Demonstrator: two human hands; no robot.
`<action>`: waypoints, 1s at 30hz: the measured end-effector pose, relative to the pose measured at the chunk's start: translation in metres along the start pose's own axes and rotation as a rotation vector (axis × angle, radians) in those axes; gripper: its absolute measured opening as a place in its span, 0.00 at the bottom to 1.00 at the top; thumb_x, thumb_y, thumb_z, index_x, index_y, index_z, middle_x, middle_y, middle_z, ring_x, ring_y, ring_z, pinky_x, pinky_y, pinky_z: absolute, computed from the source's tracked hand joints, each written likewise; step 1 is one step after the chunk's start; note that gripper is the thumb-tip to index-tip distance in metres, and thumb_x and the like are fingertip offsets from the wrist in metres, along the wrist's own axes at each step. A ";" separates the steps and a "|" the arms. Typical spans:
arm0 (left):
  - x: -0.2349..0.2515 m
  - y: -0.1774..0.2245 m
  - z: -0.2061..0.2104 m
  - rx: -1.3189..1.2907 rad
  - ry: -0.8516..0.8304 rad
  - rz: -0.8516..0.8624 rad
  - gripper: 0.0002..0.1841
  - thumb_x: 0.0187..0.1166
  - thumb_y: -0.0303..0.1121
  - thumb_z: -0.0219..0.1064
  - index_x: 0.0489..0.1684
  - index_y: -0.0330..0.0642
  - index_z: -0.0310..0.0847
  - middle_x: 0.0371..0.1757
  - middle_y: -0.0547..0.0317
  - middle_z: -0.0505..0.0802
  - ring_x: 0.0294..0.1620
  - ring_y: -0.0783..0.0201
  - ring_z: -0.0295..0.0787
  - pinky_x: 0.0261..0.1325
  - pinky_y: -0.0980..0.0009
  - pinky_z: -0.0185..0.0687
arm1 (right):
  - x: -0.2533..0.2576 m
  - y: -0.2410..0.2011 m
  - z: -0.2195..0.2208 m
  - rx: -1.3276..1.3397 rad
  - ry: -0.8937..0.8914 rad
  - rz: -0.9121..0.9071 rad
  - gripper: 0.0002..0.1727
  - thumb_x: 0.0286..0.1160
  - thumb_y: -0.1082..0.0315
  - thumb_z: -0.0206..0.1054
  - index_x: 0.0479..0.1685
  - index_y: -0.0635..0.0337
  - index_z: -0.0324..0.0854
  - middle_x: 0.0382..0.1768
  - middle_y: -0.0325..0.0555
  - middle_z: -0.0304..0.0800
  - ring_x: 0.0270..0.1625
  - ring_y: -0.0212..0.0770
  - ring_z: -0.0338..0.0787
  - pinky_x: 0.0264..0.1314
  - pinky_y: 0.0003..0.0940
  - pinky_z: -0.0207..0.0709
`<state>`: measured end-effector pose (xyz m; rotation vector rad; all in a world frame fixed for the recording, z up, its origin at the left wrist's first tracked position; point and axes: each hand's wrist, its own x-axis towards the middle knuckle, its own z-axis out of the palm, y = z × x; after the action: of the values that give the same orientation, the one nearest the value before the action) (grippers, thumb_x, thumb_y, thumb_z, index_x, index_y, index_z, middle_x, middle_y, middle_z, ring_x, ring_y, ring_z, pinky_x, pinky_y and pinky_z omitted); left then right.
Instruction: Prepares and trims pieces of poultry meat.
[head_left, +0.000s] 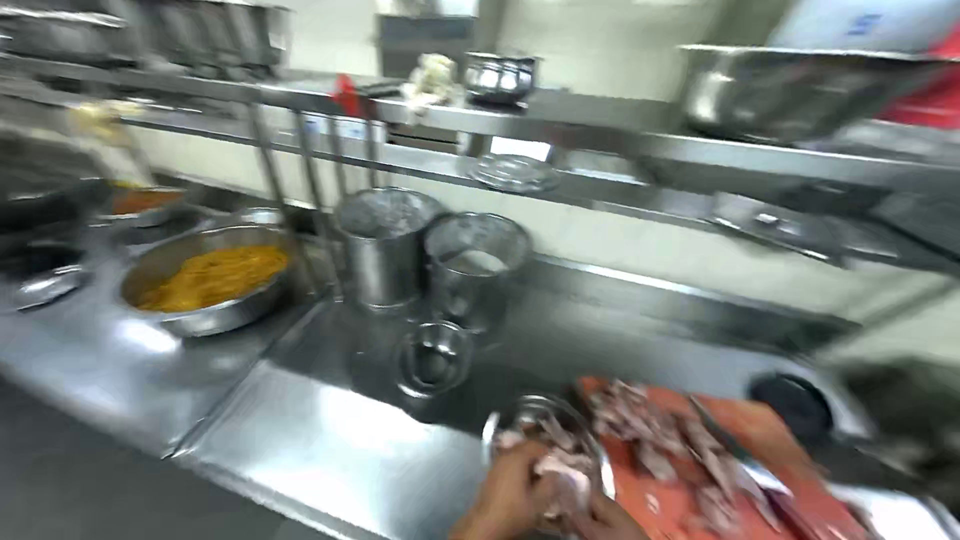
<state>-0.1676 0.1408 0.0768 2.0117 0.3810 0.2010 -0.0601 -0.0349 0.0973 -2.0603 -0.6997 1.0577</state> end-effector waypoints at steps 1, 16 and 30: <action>0.001 0.006 0.000 0.057 -0.037 -0.021 0.18 0.81 0.43 0.65 0.58 0.39 0.87 0.52 0.46 0.94 0.55 0.52 0.92 0.66 0.48 0.85 | 0.001 -0.001 0.000 -0.110 0.016 0.076 0.25 0.82 0.56 0.64 0.69 0.66 0.77 0.49 0.58 0.93 0.46 0.53 0.94 0.52 0.56 0.88; -0.003 0.049 0.025 0.517 -0.276 -0.319 0.30 0.89 0.58 0.47 0.50 0.39 0.86 0.48 0.44 0.94 0.57 0.45 0.93 0.60 0.45 0.85 | 0.005 -0.026 0.023 -0.700 0.135 0.317 0.25 0.80 0.54 0.59 0.73 0.55 0.73 0.56 0.56 0.93 0.64 0.60 0.90 0.68 0.68 0.73; 0.016 0.029 0.024 0.237 -0.242 -0.344 0.30 0.88 0.57 0.52 0.48 0.37 0.88 0.45 0.42 0.93 0.54 0.46 0.91 0.64 0.44 0.82 | 0.010 0.015 0.018 -0.275 0.235 0.051 0.23 0.88 0.57 0.47 0.60 0.62 0.82 0.51 0.58 0.91 0.56 0.56 0.91 0.60 0.60 0.81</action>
<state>-0.1405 0.1141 0.0915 2.1321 0.6083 -0.3128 -0.0680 -0.0306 0.0736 -2.4015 -0.7058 0.7620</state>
